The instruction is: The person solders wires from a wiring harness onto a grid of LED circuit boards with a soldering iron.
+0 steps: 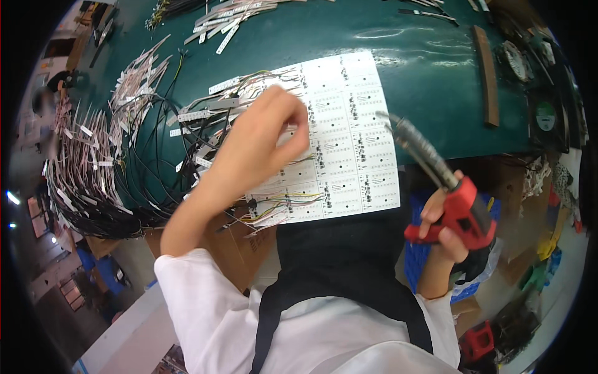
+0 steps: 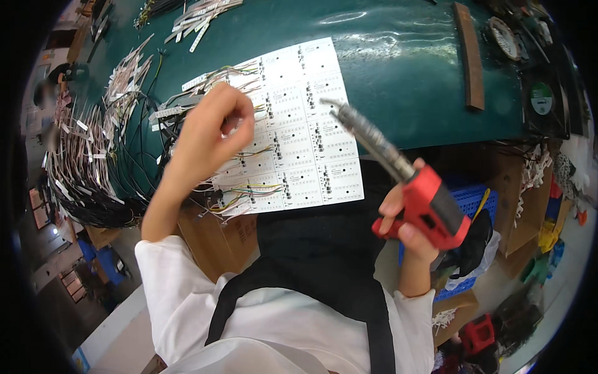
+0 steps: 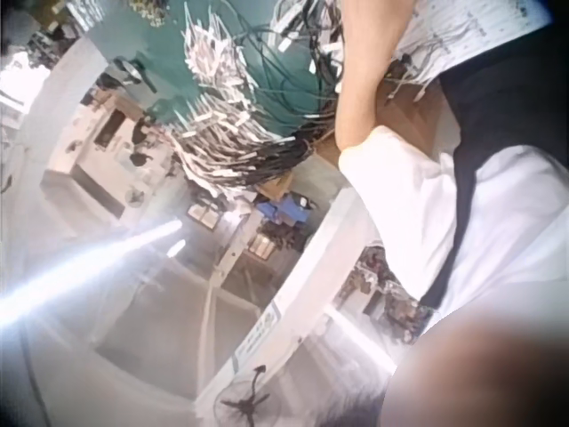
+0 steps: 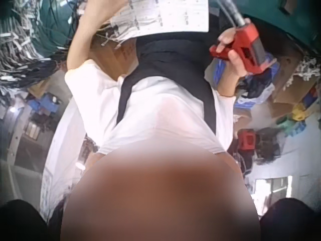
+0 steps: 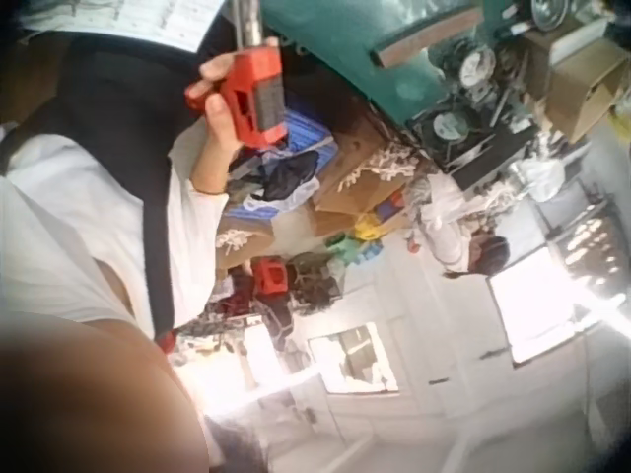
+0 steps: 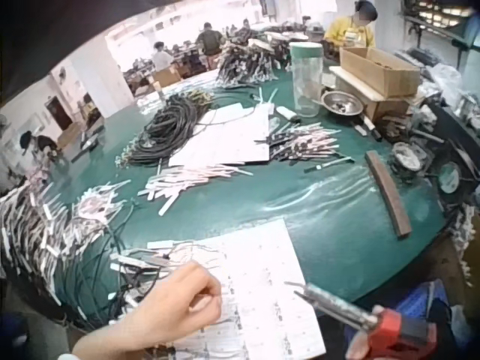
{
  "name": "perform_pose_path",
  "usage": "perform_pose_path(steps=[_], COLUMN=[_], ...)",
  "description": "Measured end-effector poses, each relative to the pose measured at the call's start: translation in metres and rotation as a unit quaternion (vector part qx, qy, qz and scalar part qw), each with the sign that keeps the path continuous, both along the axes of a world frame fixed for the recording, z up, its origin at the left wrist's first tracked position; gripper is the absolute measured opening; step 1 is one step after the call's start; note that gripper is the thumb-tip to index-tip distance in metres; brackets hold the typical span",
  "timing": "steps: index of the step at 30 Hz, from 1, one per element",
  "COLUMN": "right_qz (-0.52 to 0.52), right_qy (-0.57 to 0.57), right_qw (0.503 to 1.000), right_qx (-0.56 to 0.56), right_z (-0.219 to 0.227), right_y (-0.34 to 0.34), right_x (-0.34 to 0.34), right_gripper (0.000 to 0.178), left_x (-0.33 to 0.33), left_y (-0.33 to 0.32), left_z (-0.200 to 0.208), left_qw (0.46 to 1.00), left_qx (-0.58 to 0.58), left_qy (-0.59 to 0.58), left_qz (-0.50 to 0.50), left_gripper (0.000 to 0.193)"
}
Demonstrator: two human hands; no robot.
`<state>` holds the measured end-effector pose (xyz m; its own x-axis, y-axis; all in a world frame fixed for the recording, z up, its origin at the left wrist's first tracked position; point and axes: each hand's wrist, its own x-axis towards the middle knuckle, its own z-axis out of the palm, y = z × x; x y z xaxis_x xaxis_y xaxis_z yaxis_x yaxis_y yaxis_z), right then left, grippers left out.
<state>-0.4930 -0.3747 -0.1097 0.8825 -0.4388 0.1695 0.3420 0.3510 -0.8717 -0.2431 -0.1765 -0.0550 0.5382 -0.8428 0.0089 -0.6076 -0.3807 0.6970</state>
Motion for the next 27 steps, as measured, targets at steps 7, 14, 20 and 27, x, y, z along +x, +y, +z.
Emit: perform_pose_path(steps=[7, 14, 20, 27], right_qz=[0.015, 0.052, 0.086, 0.080], right_qy=[0.137, 0.182, 0.223, 0.238], right_qw=[0.989, 0.979, 0.962, 0.954], right_qx=[0.047, -0.074, -0.129, -0.164], right_z=[0.000, 0.007, 0.010, 0.012], right_y=[0.054, 0.062, 0.061, 0.061], right_x=[-0.026, -0.026, -0.029, -0.029], right_gripper=[0.077, 0.065, 0.062, 0.062], left_x=[-0.030, -0.034, -0.035, -0.036], left_y=[0.020, 0.022, 0.022, 0.023], left_z=[-0.028, -0.043, -0.051, -0.056], left_qw=[0.995, 0.994, 0.994, 0.994], left_qx=[-0.008, -0.052, -0.085, -0.089], left_qy=[0.046, 0.044, -0.005, -0.023], left_qz=[0.086, 0.080, 0.065, 0.058], left_gripper=[0.013, 0.013, 0.013, 0.014])
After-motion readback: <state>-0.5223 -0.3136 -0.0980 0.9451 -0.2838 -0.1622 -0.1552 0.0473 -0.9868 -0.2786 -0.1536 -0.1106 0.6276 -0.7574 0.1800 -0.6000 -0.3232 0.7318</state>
